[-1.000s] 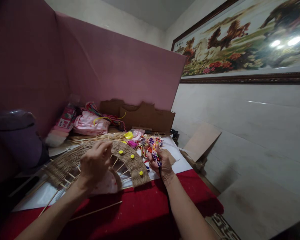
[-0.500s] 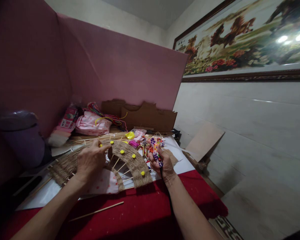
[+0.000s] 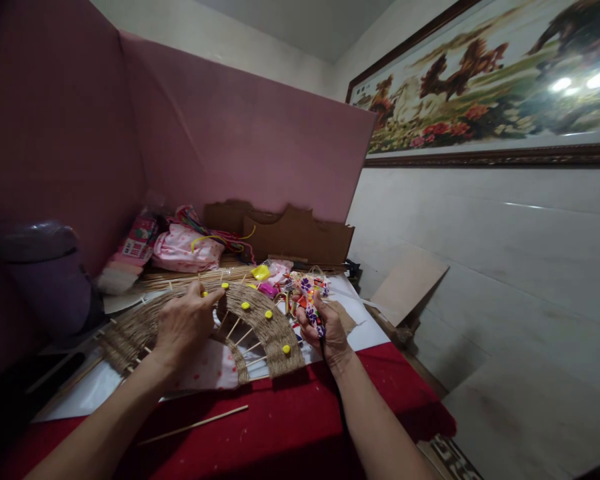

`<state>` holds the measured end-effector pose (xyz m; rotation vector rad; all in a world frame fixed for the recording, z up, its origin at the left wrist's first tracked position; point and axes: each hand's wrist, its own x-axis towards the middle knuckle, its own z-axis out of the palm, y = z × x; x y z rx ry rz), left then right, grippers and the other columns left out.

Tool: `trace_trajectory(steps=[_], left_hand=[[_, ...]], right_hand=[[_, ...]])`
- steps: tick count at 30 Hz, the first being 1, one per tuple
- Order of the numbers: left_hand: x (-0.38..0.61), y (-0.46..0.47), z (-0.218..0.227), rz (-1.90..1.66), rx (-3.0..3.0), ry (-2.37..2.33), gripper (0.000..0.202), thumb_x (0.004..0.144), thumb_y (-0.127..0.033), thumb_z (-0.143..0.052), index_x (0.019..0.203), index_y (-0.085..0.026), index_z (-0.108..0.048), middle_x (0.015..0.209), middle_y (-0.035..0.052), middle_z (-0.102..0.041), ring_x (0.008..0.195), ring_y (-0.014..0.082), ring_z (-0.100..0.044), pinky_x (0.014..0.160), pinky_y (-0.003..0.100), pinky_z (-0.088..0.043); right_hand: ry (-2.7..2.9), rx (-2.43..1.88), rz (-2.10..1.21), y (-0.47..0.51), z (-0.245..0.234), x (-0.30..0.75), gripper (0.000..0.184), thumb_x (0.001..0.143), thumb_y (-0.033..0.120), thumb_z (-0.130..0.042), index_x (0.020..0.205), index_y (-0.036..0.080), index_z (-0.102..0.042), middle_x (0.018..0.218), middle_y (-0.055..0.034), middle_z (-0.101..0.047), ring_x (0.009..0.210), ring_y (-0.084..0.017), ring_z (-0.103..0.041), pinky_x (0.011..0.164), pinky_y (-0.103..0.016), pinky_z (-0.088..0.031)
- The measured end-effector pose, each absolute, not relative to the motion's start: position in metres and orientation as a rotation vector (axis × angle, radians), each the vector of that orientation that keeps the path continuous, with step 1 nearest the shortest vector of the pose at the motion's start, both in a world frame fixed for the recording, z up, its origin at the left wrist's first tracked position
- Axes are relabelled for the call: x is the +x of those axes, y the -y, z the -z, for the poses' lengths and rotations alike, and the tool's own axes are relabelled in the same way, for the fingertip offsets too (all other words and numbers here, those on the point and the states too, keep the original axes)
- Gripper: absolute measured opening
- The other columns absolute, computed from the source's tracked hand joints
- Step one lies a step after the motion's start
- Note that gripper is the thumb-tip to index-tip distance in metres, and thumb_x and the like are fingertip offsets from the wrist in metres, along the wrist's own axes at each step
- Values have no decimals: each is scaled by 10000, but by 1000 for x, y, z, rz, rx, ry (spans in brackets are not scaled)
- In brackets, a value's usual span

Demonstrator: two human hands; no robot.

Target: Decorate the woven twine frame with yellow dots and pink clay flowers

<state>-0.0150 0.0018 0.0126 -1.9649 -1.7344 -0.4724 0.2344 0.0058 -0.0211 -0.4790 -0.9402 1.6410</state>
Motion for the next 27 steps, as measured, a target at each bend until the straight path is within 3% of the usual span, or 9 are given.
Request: trace_trajectory(steps=[8,15,19,22,27], left_hand=[[-14,0,-12,514,-1955,1728,292,864,-198,-377,918,-258,-658,856,73,-546,609,193,-569,526,292,-280],[-15,-2,-8,545,-1934,1664,338,858,-167,-379,1051,-313,-616,824,63,-573,586,208,-572,515,295,-265],[-14,-4,-6,690,-1878,1627,320,882,-182,-363,1113,-229,-580,849,72,-622,624,214,-587,543,311,-290],[-14,-5,-5,833,-1878,1570,289,911,-277,-357,943,-163,-621,773,73,-647,666,219,-596,589,316,-317],[-13,-5,-4,941,-1923,1497,351,908,-391,-380,789,-173,-627,680,47,-644,641,193,-586,589,295,-313]], right_hand=[[945,-498,-1626,-4,18,232,310,792,421,-586,921,140,-579,559,36,-529,286,-5,-221,246,-116,-221],[999,-503,-1616,-6,21,235,322,809,457,-548,919,156,-571,561,42,-519,288,-3,-212,246,-116,-210],[999,-511,-1610,-7,22,236,325,813,461,-538,905,150,-565,568,37,-520,292,-4,-205,247,-119,-217],[986,-509,-1606,-6,21,236,331,810,462,-542,908,146,-562,563,37,-517,297,-7,-213,252,-118,-220],[971,-514,-1607,-4,18,234,345,789,464,-573,908,140,-566,563,40,-514,296,-4,-222,260,-118,-227]])
